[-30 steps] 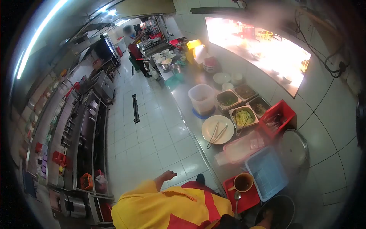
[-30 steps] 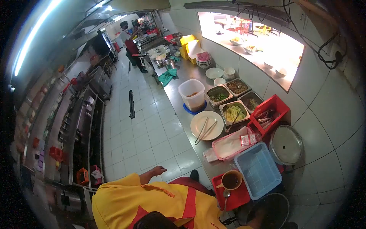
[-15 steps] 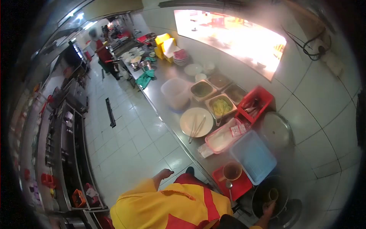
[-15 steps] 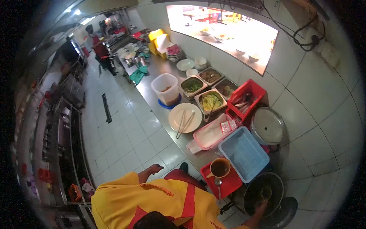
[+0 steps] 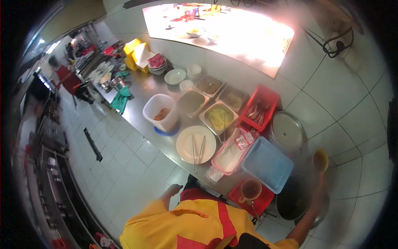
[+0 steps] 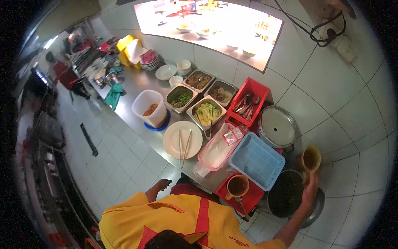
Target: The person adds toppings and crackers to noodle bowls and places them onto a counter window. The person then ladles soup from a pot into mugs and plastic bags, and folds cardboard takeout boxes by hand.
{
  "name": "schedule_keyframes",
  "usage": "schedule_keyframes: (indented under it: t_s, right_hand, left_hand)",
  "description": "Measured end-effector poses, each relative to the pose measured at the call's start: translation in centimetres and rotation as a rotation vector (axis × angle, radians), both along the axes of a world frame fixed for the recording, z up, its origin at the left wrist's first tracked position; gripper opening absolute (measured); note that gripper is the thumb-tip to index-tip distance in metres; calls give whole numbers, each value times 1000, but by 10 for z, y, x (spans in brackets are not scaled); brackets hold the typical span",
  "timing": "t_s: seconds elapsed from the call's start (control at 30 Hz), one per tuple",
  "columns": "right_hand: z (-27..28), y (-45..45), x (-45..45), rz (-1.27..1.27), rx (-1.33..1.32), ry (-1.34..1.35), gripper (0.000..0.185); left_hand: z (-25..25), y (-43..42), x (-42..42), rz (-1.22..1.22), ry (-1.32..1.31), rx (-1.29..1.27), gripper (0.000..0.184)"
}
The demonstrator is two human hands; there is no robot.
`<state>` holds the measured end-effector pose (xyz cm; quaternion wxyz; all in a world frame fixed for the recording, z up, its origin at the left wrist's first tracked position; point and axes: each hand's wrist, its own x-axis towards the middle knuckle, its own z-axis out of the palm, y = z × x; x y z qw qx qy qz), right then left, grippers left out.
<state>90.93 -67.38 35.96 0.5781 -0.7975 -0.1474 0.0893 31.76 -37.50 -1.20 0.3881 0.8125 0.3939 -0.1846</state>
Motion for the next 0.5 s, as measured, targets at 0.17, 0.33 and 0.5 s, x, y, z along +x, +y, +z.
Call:
schedule_keyframes:
  t_s: [0.17, 0.33, 0.5]
  right_hand:
    - [54, 146, -11, 111, 270, 130, 23]
    - [98, 310, -31, 241, 295, 216, 20]
    - [114, 433, -20, 208, 191, 118, 24]
  left_hand:
    - [-22, 66, -14, 429, -21, -252, 28]
    - [-2, 128, -48, 935, -176, -575, 42]
    - [-31, 152, -109, 1181, -106, -589, 40]
